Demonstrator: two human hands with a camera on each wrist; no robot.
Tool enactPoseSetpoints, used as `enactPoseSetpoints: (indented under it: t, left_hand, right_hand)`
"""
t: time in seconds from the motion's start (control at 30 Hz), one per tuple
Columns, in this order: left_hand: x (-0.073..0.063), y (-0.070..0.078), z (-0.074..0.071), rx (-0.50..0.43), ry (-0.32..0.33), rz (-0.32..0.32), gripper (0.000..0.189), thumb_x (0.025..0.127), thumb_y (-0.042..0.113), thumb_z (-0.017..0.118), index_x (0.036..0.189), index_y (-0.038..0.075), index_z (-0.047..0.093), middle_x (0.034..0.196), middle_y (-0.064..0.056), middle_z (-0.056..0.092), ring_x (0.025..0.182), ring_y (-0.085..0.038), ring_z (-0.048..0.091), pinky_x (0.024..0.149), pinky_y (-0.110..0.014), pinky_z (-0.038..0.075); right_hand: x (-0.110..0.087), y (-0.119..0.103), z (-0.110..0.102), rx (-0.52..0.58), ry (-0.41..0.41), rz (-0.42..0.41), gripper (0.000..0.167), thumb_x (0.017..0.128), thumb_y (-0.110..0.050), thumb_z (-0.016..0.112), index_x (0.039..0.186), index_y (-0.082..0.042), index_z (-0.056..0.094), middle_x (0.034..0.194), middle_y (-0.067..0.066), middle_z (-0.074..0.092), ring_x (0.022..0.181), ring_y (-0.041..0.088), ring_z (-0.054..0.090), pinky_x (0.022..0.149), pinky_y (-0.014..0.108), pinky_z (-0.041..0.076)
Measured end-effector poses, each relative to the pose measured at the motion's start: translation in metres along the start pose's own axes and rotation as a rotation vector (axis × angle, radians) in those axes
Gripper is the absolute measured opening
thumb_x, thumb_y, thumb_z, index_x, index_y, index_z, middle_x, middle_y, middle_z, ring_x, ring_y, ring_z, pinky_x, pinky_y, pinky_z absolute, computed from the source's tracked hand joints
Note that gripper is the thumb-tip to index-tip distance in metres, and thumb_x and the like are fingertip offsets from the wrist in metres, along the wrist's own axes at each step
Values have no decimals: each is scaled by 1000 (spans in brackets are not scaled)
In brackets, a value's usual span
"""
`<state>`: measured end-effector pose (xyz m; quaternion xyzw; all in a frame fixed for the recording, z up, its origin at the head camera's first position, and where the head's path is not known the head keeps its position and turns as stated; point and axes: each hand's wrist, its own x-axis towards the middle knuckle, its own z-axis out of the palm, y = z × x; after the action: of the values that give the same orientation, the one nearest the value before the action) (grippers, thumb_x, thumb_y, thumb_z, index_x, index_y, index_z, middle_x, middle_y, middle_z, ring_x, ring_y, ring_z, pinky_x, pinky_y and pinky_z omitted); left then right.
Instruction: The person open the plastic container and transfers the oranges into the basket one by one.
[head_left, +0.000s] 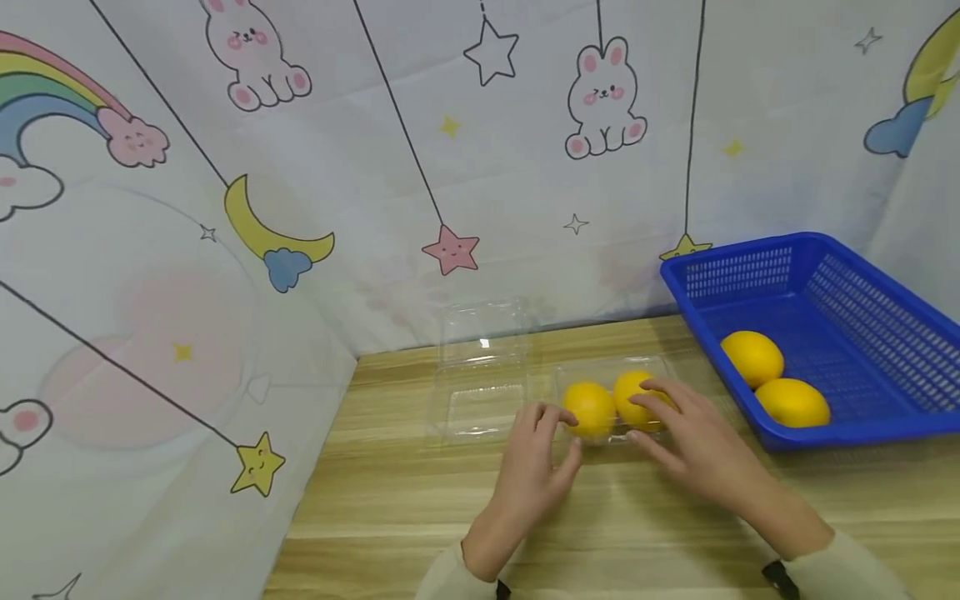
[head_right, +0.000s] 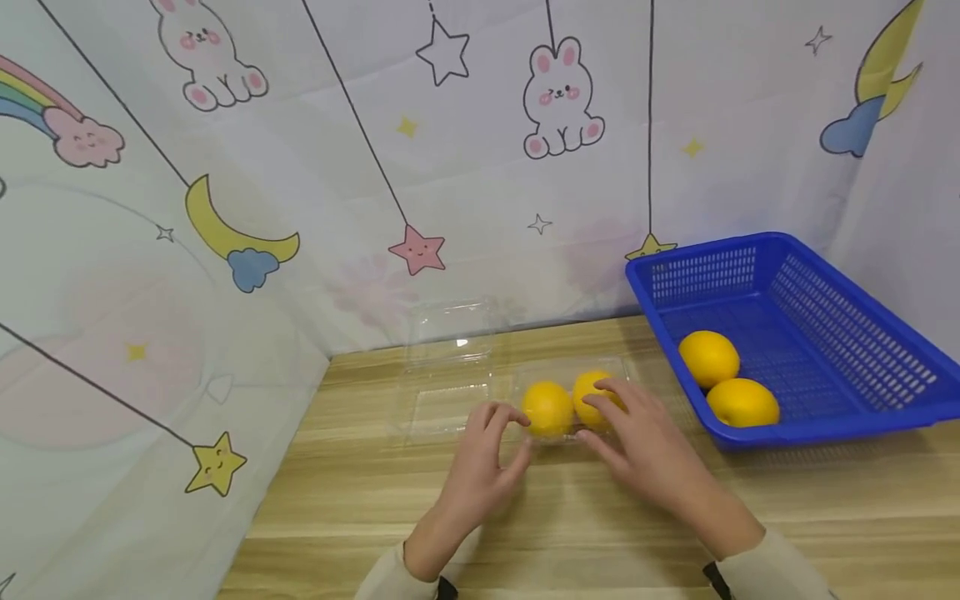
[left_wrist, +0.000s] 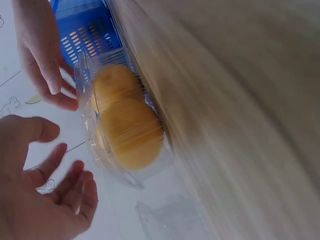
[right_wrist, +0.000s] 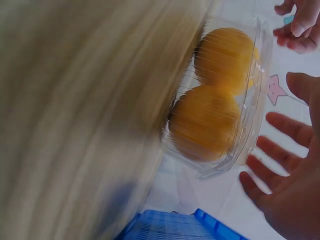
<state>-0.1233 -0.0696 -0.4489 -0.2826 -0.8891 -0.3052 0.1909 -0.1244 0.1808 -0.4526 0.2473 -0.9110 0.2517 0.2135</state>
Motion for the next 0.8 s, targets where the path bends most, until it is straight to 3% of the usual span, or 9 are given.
enactPoseSetpoints:
  t: [0.13, 0.3, 0.47, 0.57, 0.7, 0.8]
  left_hand:
    - [10, 3, 7, 82, -106, 117, 27, 96, 18, 76, 121, 12, 67, 132, -7, 64, 125, -23, 60, 105, -41, 51]
    - [18, 11, 16, 217, -219, 202, 40, 98, 27, 75, 135, 14, 65, 153, -7, 56, 143, -24, 51, 114, -46, 44]
    - [23, 13, 24, 306, -263, 209, 49, 99, 31, 73, 144, 15, 60, 159, -6, 53, 151, -25, 45, 120, -49, 39]
    - [27, 13, 27, 308, -289, 197, 55, 101, 31, 71, 150, 15, 56, 162, -7, 50, 154, -26, 42, 122, -50, 37]
    - [31, 12, 31, 310, -291, 185, 57, 102, 30, 70, 155, 14, 52, 164, -6, 48, 156, -25, 39, 124, -47, 36]
    - [35, 14, 33, 339, -303, 182, 60, 103, 32, 68, 158, 16, 49, 166, -3, 45, 158, -24, 36, 126, -46, 33]
  right_hand:
    - [-7, 5, -4, 88, -70, 139, 56, 100, -33, 75, 147, -8, 57, 157, 25, 46, 140, 53, 44, 107, 78, 37]
    - [-15, 11, -4, 119, -40, 133, 57, 95, -25, 81, 145, -7, 57, 156, 27, 44, 137, 55, 45, 100, 78, 42]
    - [-25, 18, -3, 110, 25, 67, 57, 86, -10, 87, 138, -5, 63, 148, 26, 51, 130, 51, 52, 96, 73, 48]
    - [-30, 23, -4, 103, 47, 76, 63, 83, -5, 88, 140, -4, 60, 146, 27, 52, 127, 51, 54, 93, 73, 50]
    - [-32, 26, -8, 130, 47, 150, 65, 84, 1, 84, 143, 0, 56, 137, 26, 57, 117, 46, 62, 88, 64, 56]
    - [-32, 28, -9, 220, 2, 240, 61, 90, 1, 79, 145, 4, 53, 134, 28, 59, 110, 45, 67, 82, 53, 61]
